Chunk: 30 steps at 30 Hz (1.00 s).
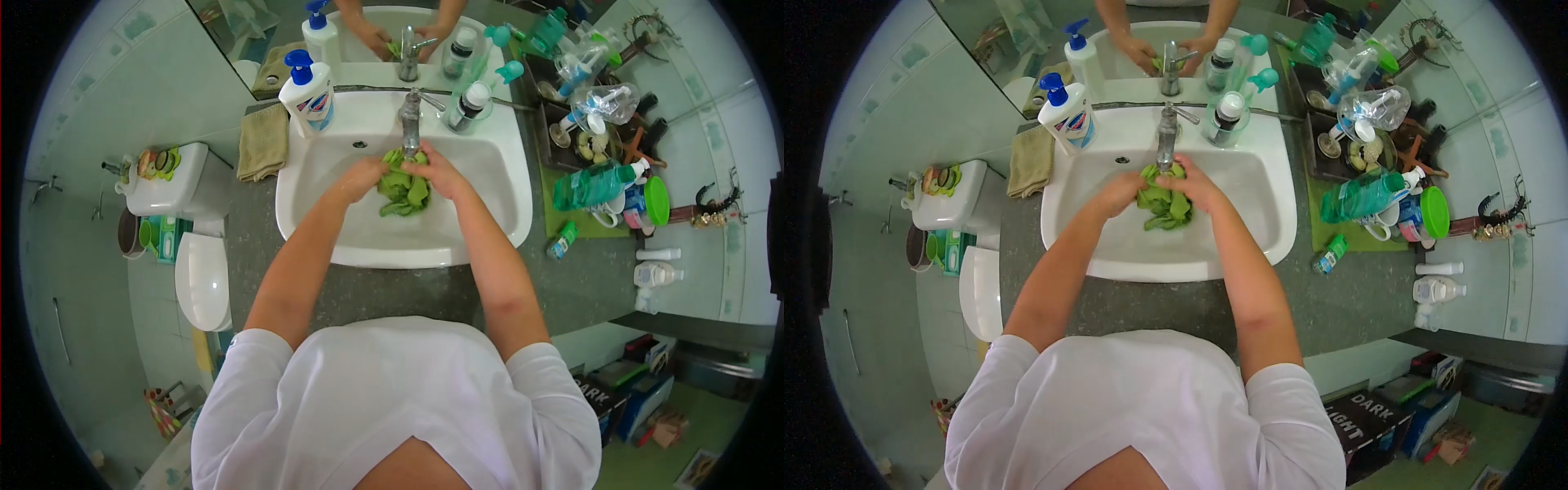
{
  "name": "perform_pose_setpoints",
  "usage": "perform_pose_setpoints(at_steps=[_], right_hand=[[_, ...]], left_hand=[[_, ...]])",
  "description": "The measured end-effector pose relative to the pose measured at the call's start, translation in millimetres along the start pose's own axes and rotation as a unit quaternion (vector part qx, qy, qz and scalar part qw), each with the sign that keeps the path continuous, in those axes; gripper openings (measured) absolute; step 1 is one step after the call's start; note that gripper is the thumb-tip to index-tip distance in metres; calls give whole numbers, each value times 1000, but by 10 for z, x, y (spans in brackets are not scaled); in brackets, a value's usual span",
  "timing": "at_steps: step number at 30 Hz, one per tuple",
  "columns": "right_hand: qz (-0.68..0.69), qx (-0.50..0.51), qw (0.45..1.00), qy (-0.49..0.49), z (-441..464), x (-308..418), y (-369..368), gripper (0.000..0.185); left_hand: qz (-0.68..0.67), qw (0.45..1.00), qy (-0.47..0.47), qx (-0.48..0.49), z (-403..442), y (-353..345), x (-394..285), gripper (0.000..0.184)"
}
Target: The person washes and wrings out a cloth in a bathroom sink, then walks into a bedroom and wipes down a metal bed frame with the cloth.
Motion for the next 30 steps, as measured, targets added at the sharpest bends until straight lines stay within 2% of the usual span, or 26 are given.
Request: perform_pose_setpoints(at_steps=[2, 3, 6, 8, 9, 11, 12, 14, 15, 16, 18, 20, 21, 24, 28, 30], right_hand=[[-144, 85, 986, 0, -47, -95, -164, 55], [-213, 125, 969, 0, -81, -173, -226, 58], [-170, 139, 965, -143, -10, -577, 34, 63], [44, 47, 987, -148, -64, -531, 212, 53], [151, 0, 978, -147, -106, -494, 272, 49], [194, -80, 976, -60, -83, -320, 255, 36], [214, -119, 969, -17, -79, -255, 207, 30], [116, -145, 982, 27, -140, -188, -46, 20], [66, -157, 984, 51, -179, -140, -173, 16], [-23, -159, 977, 141, -245, 39, -327, 15], [-199, -158, 916, 311, -462, 384, -664, 14], [-233, -172, 899, 328, -556, 535, -727, 16], [-249, -181, 890, 336, -590, 579, -745, 17], [-364, -184, 869, 282, -463, 442, -721, 18], [-353, -223, 886, 203, -264, 145, -455, 21], [-345, -234, 899, 133, -130, -14, -314, 23]], left_hand=[[-266, 963, 25, 43, 19, -168, 24, 39], [-296, 954, 29, 40, -14, -173, 2, 41], [-384, 923, 12, 36, -92, -116, -66, 47], [-440, 896, -38, 40, -154, 8, -105, 51], [-430, 902, 32, -3, -173, 21, 20, 55], [-401, 895, 172, -90, -288, 31, 246, 64], [-417, 886, 194, -67, -285, -81, 268, 68], [-446, 863, 236, -23, -251, -372, 277, 76], [-441, 870, 216, -52, -281, -440, 207, 62], [-440, 873, 197, -69, -271, -498, 159, 61], [-462, 868, 163, -82, -154, -498, 249, 58], [-486, 860, 138, -76, -72, -484, 378, 55], [-493, 857, 129, -75, -32, -481, 436, 54], [-513, 849, 103, -76, 79, -481, 618, 49], [-490, 862, 81, -102, 161, -460, 714, 44], [-416, 894, 86, -142, 106, -425, 583, 31]])
Point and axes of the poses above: each hand's wrist, its own z-axis towards the middle knuckle, its own y-axis out of the back of the hand, x = y × z, the point moved 9 cm from there along z, towards the middle knuckle, and after that the axes turned 3 degrees about -y, right-handed, at the moved point
